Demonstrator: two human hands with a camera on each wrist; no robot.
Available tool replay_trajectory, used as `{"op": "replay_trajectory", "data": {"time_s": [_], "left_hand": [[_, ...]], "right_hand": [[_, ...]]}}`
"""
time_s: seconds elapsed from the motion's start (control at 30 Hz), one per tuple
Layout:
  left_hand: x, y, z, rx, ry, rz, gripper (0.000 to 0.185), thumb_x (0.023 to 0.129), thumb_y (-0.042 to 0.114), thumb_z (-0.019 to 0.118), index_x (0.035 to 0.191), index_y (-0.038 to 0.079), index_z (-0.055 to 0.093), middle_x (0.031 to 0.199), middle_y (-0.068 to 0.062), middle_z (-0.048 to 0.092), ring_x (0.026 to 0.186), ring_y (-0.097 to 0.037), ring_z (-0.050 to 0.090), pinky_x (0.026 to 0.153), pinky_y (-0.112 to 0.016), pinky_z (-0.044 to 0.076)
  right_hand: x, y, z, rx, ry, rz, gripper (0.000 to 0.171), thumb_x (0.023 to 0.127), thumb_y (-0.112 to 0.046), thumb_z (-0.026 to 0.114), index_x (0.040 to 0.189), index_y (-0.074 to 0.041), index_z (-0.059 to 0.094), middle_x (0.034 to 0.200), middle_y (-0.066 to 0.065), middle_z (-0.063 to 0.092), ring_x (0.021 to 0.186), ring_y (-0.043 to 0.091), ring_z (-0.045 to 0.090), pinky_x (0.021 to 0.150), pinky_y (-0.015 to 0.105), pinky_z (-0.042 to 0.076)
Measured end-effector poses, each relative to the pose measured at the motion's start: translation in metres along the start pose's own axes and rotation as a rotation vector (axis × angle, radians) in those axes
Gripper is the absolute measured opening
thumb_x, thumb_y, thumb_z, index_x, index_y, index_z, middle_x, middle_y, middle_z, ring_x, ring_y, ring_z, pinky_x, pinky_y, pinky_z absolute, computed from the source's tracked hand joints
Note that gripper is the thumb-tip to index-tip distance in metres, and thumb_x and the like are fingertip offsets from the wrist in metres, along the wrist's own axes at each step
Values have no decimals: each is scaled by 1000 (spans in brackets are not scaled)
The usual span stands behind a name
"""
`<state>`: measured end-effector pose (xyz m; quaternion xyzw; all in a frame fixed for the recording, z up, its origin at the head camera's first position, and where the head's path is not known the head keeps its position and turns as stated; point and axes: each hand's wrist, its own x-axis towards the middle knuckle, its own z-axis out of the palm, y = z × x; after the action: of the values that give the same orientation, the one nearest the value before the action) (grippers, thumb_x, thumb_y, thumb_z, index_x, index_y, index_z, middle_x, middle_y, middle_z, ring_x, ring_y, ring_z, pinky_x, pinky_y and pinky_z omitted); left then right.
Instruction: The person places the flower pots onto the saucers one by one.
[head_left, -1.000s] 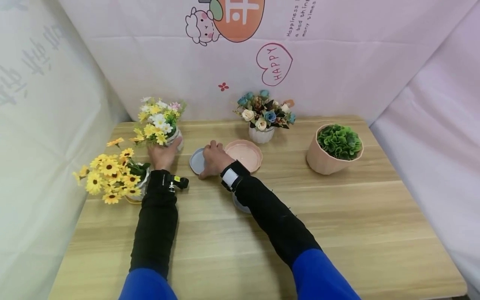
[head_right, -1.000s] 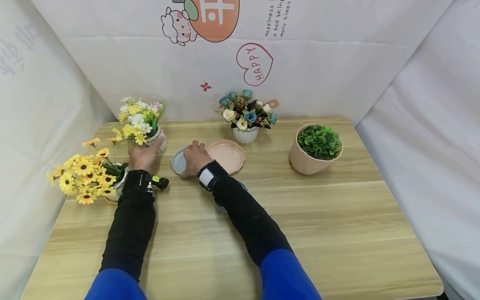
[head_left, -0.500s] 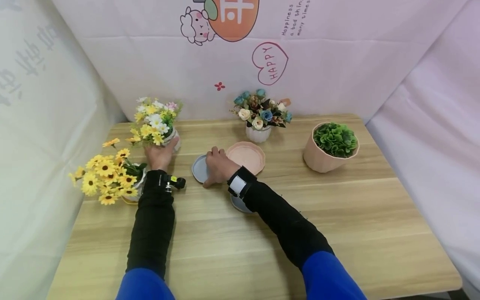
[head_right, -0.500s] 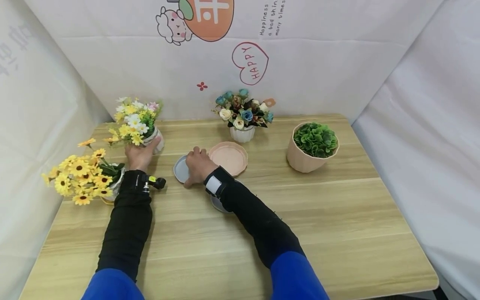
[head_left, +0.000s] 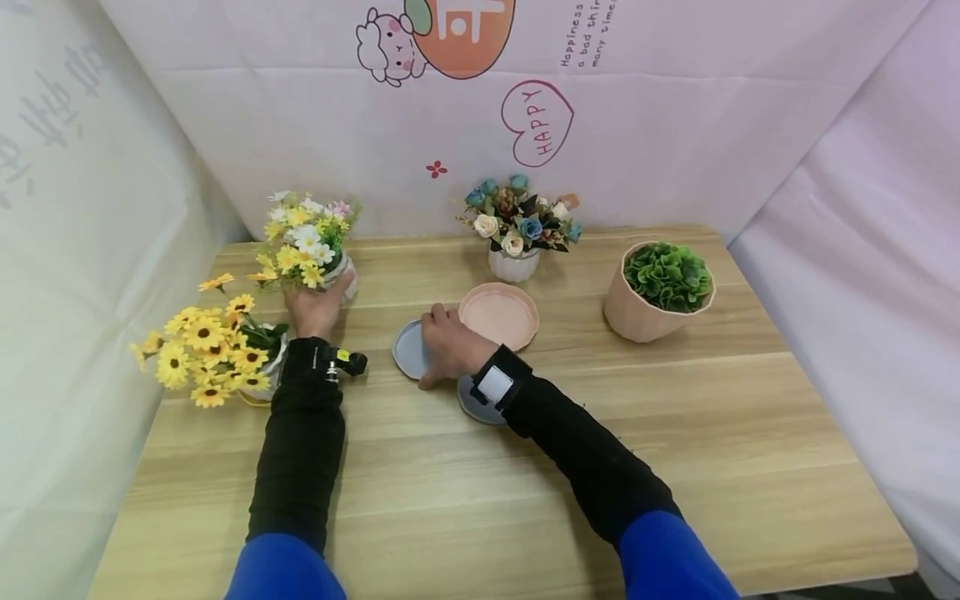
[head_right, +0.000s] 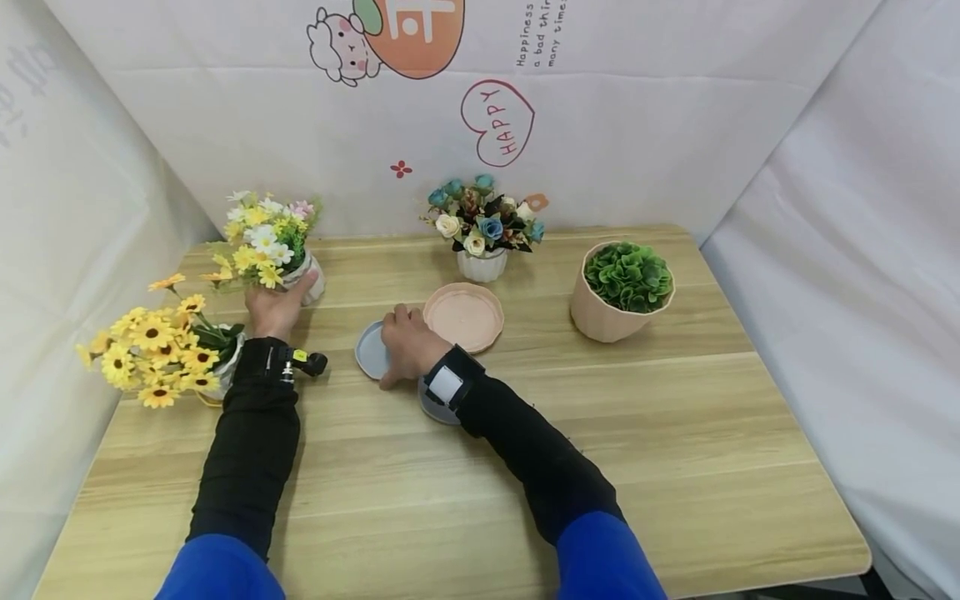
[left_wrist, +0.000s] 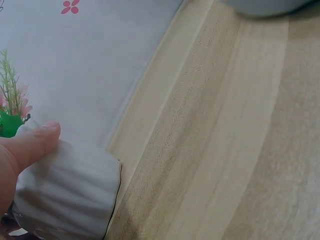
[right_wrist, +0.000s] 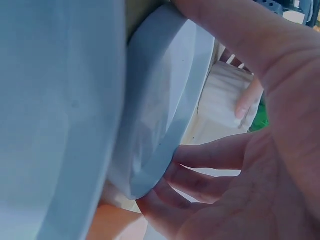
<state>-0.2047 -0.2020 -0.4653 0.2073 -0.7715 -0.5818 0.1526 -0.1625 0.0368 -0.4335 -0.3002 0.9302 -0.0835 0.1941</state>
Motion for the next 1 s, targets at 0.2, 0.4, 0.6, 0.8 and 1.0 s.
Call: {"op": "replay_trajectory", "data": {"time_s": [0.2,0.4,0.6,0.8,1.0], "left_hand": [[0,0,1,14,9,8,87,86,29,89,160,24,43,165,5,47,155,-13,40,131,-26,25],[0,1,0,43,7,24,86,87,30,88,160,23,44,166,3,47,155,-15,39,132,-28,25],[-1,2,-1,20,9,24,87,87,27,88,161,23,41,166,4,46,156,-14,38,132,-26,24],[-2,2,-2,-9,18,38,88,87,24,89,161,20,41,165,0,47,155,-17,40,131,-28,26],[-4,0,-2,6,3,29,91,86,28,89,162,23,39,166,1,46,156,-17,40,132,-28,25]], "right_hand": [[-13,5,6,-5,10,-20,103,79,-47,93,151,6,42,141,20,47,123,33,46,109,41,48],[-27,13,8,-8,19,-48,106,78,-45,94,153,6,40,144,22,47,127,34,48,115,42,46],[-42,22,9,65,5,-51,109,77,-40,96,156,5,37,152,22,44,137,35,44,121,44,41],[-52,32,12,92,15,-16,113,75,-40,97,160,3,35,156,22,42,140,34,45,120,44,44],[-62,39,13,83,37,53,115,71,-41,99,160,-1,38,156,21,44,138,34,49,115,47,49]]}}
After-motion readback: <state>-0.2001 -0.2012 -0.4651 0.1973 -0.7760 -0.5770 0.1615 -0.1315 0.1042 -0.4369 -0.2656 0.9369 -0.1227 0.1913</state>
